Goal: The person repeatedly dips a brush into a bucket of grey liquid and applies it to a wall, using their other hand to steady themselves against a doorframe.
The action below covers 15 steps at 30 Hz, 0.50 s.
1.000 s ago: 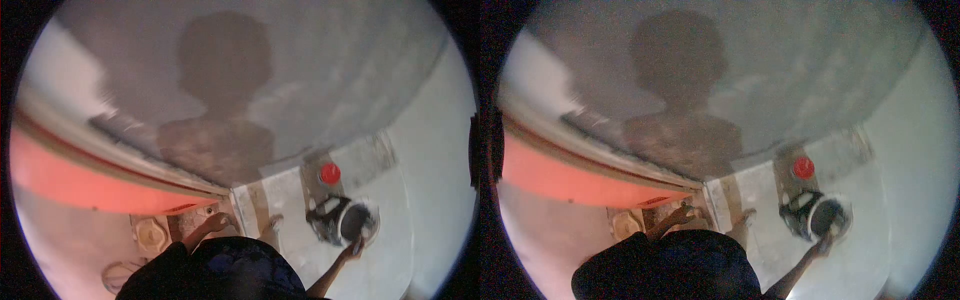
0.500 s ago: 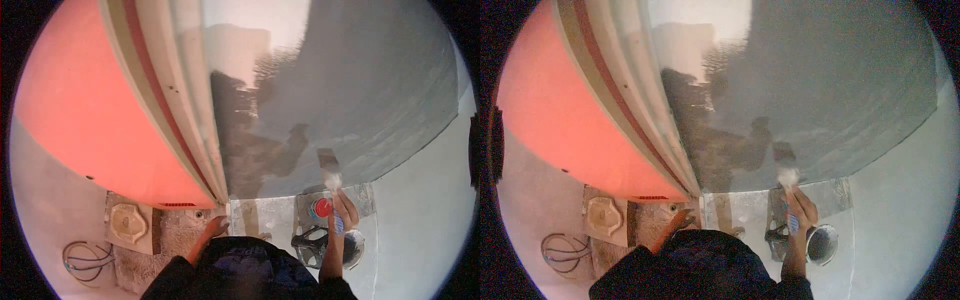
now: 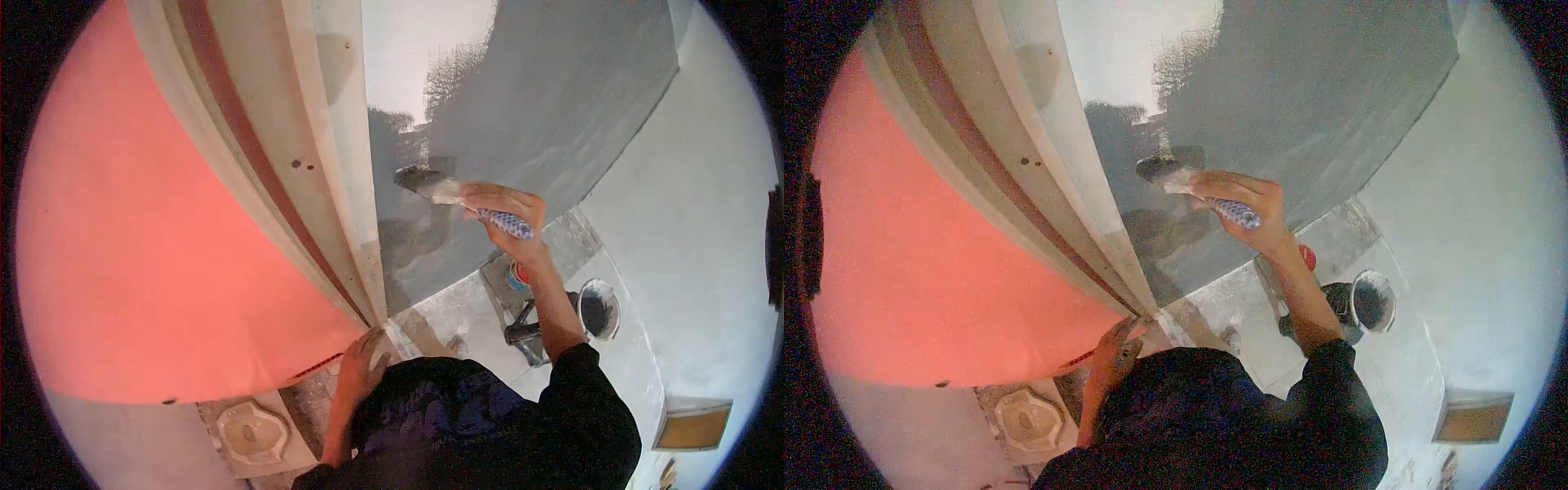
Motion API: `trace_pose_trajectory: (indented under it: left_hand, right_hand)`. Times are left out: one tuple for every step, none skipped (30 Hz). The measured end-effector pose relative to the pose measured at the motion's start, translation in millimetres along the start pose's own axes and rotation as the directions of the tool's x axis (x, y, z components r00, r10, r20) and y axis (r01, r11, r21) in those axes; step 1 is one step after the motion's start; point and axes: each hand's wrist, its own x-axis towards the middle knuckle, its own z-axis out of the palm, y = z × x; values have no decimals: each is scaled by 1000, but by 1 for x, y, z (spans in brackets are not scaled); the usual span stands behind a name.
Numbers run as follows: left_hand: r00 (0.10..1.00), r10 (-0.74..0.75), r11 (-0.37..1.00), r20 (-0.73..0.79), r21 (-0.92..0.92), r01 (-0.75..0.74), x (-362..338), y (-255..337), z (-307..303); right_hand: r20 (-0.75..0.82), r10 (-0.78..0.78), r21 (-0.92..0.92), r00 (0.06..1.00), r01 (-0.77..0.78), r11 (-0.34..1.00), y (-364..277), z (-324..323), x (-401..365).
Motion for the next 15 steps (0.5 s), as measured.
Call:
trace_pose_trajectory:
  left_hand:
    - [996,72,997,-46,-1,-72,10,23,-22]
    - [986,142,990,-92,0,-142,19,42,-41]
    - [968,209,978,-139,3,-211,25,56,-56]
    - [955,246,969,-163,33,-244,30,66,-69]
    - [941,282,959,-188,63,-275,33,74,-79]
    - [924,318,948,-211,93,-305,34,81,-87]
    - [915,320,947,-245,94,-306,34,89,-95]
    - [906,321,947,-278,95,-306,33,96,-102]
    - [894,321,947,-312,98,-306,32,101,-107]
    - [861,356,934,-363,118,-336,31,103,-111]
    - [825,388,921,-411,140,-363,30,105,-114]
    - [785,417,907,-458,161,-388,29,107,-117]
    - [773,432,901,-465,192,-389,29,109,-120]
    - [759,448,894,-472,223,-389,33,112,-123]
    - [743,465,886,-481,254,-389,37,114,-126]
  right_hand:
    - [3,5,0,1000,-5,1000,0,4,3]
    - [-4,42,-2,999,-42,999,0,8,7]
    - [-11,78,-2,997,-78,997,-2,11,10]
    - [-16,116,0,993,-116,993,-3,11,14]
    - [-23,67,-15,997,-67,998,-2,11,17]
    - [-29,18,-30,999,-19,999,1,10,22]
    - [-34,-32,-46,999,31,998,4,8,28]
    - [-61,-78,-48,995,75,996,5,5,36]
    - [-88,-126,-51,988,122,991,4,1,48]
    - [-115,-175,-55,978,170,984,1,-3,58]
    - [-128,-182,-73,975,174,982,-6,-6,69]
    - [-139,-189,-91,972,177,980,-14,-9,79]
    - [-147,-195,-109,970,180,978,-18,-10,83]
    - [-143,-193,-116,971,177,977,-20,-10,79]
    - [-139,-194,-124,971,177,976,-23,-11,73]
